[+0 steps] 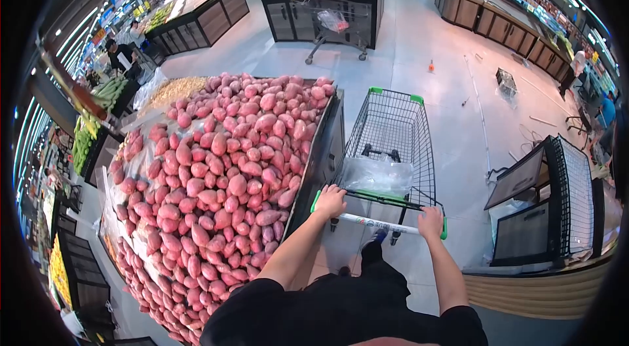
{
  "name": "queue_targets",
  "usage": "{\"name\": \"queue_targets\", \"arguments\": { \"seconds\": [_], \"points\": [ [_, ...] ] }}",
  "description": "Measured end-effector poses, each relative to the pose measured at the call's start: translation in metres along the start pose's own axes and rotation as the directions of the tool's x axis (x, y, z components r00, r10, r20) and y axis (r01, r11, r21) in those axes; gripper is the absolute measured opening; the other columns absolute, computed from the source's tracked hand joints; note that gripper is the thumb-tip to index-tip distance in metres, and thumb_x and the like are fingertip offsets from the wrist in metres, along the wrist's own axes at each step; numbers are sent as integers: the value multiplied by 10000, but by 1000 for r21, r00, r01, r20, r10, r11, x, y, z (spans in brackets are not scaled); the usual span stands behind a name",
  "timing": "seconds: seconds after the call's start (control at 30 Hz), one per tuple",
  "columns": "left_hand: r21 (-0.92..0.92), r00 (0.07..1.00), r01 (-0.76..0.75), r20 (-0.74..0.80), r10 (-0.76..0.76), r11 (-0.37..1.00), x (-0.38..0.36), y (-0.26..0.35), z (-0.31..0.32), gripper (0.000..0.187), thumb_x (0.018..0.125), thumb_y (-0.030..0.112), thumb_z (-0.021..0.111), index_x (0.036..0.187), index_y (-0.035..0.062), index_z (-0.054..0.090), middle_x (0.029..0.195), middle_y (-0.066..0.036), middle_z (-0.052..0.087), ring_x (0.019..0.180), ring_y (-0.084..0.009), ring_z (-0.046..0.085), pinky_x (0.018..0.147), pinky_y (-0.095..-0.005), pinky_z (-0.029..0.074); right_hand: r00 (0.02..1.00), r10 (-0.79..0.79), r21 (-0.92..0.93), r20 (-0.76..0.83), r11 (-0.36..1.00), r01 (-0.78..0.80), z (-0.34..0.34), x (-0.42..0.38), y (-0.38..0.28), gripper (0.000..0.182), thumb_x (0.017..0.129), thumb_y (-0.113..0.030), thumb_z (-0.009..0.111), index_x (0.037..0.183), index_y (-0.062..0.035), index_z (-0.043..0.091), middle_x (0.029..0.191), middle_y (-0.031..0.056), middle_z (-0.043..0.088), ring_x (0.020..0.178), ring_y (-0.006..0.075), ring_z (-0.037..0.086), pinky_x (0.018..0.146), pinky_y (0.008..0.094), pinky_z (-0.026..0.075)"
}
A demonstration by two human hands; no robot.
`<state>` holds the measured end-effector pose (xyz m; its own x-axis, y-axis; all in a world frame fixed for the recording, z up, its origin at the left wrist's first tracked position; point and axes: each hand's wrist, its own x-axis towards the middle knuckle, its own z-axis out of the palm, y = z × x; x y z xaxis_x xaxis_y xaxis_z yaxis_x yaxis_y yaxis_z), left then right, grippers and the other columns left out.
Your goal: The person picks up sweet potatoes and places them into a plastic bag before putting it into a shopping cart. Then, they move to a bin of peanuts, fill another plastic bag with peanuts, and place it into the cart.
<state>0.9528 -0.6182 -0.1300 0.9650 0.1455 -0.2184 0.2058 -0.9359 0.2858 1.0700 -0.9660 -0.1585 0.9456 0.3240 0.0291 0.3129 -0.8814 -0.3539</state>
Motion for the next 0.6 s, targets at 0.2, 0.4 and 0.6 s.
{"name": "queue_targets", "arguments": {
  "seconds": [0.2, 0.4, 0.6],
  "points": [
    [44, 1000, 5, -6, -5, 999, 45, -6, -11, 470, 813, 284, 566, 1242, 92, 538, 1330, -154, 500, 1363, -312, 325, 1145, -459, 221, 998, 61, -26, 33, 998, -60, -3, 44, -10, 284, 782, -216, 617, 1038, -121, 692, 1127, 96, 631, 1179, 259, 489, 1021, 391, 350],
    [41, 999, 18, 30, -19, 999, 82, -8, -26, 477, 832, 340, 571, 1227, 74, 555, 1233, -149, 556, 1275, -288, 405, 1126, -435, 241, 996, 57, 16, 62, 998, -58, -7, 87, -13, 297, 789, -224, 601, 1053, -120, 691, 1092, 87, 635, 1190, 266, 477, 1031, 408, 338],
    [35, 999, 26, -43, -24, 999, 107, -5, -26, 445, 829, 348, 574, 1177, 71, 592, 1170, -136, 583, 1222, -280, 436, 1109, -417, 265, 993, 16, 36, 114, 999, -20, -10, 126, -5, 309, 819, -249, 583, 1067, -93, 680, 1155, 90, 623, 1229, 280, 434, 1070, 412, 293]
  ]
}}
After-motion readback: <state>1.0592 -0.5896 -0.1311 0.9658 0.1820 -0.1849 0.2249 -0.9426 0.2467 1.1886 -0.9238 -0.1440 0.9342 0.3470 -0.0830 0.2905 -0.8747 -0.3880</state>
